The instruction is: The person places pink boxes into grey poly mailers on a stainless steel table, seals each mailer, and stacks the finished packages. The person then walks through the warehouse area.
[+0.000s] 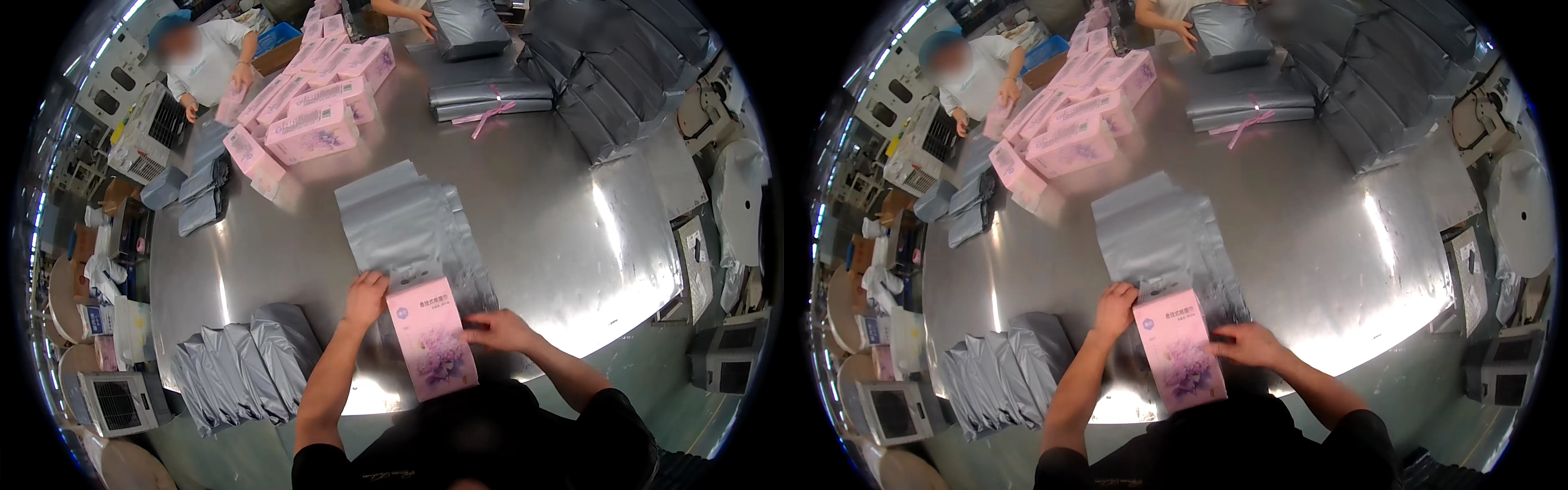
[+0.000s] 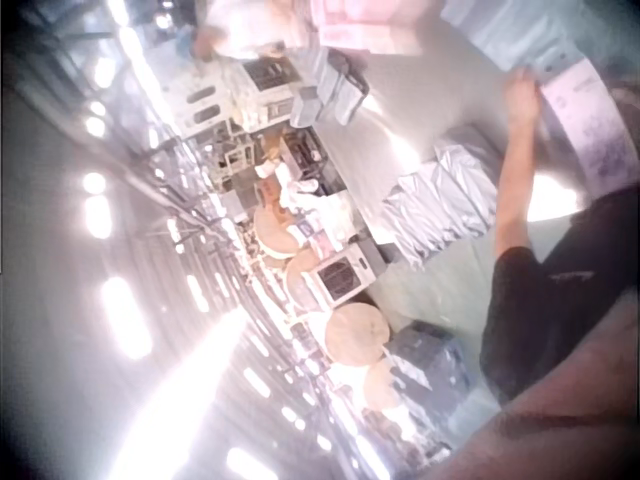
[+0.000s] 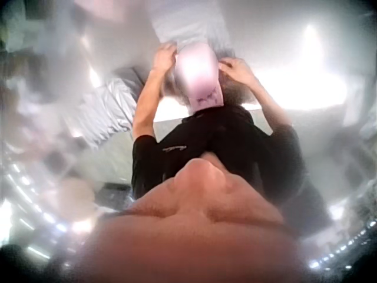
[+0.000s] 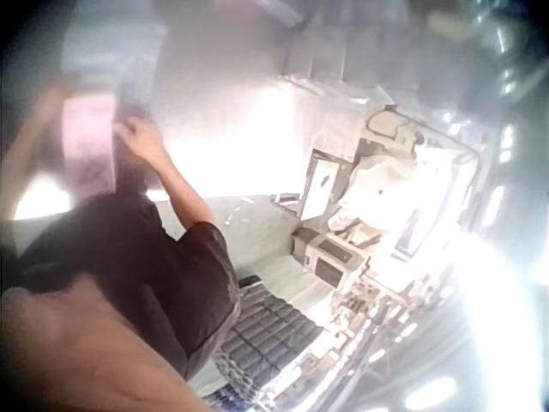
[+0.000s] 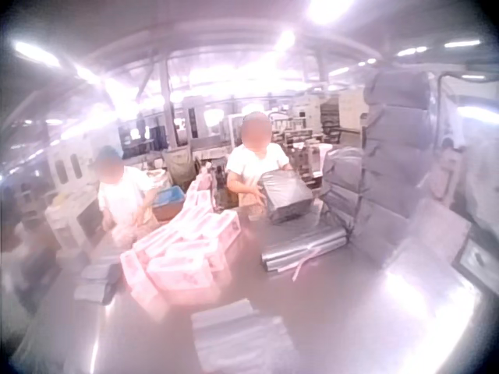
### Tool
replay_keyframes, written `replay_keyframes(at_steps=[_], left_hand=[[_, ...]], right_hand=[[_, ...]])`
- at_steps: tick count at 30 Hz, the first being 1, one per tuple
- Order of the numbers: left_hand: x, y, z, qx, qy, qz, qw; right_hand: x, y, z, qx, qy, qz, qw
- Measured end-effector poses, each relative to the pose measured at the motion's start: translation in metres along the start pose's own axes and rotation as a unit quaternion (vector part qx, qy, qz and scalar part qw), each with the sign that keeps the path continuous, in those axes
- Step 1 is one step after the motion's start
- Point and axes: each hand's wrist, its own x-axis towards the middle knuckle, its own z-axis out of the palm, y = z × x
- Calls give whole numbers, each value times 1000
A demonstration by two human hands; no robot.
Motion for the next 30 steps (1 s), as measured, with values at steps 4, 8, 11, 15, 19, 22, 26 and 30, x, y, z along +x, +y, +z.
replay_keyframes(at_steps=[4, 8, 11, 15, 19, 22, 26, 30], left_hand=[[19, 8, -14, -172, 17, -82, 982], [30, 22, -30, -174, 46, -104, 978], [8, 35, -37, -112, 125, -44, 985], [-35, 69, -46, -33, 218, 78, 972], [-50, 91, -38, -43, 199, -52, 978], [-41, 87, -21, -69, 189, -173, 964], [-52, 82, 13, -236, 100, -301, 919], [-92, 91, 12, -335, 77, -313, 885]], right_hand=[[74, -3, -33, -243, 376, -285, 848], [135, -4, -37, -392, 394, -321, 767], [130, 4, -31, -333, 408, -375, 763], [95, 21, -7, -289, 456, -429, 724], [99, 30, 13, -271, 459, -423, 733], [115, 29, 17, -285, 416, -370, 780], [111, 38, 26, -255, 385, -339, 820], [79, 54, 35, -133, 326, -322, 879]])
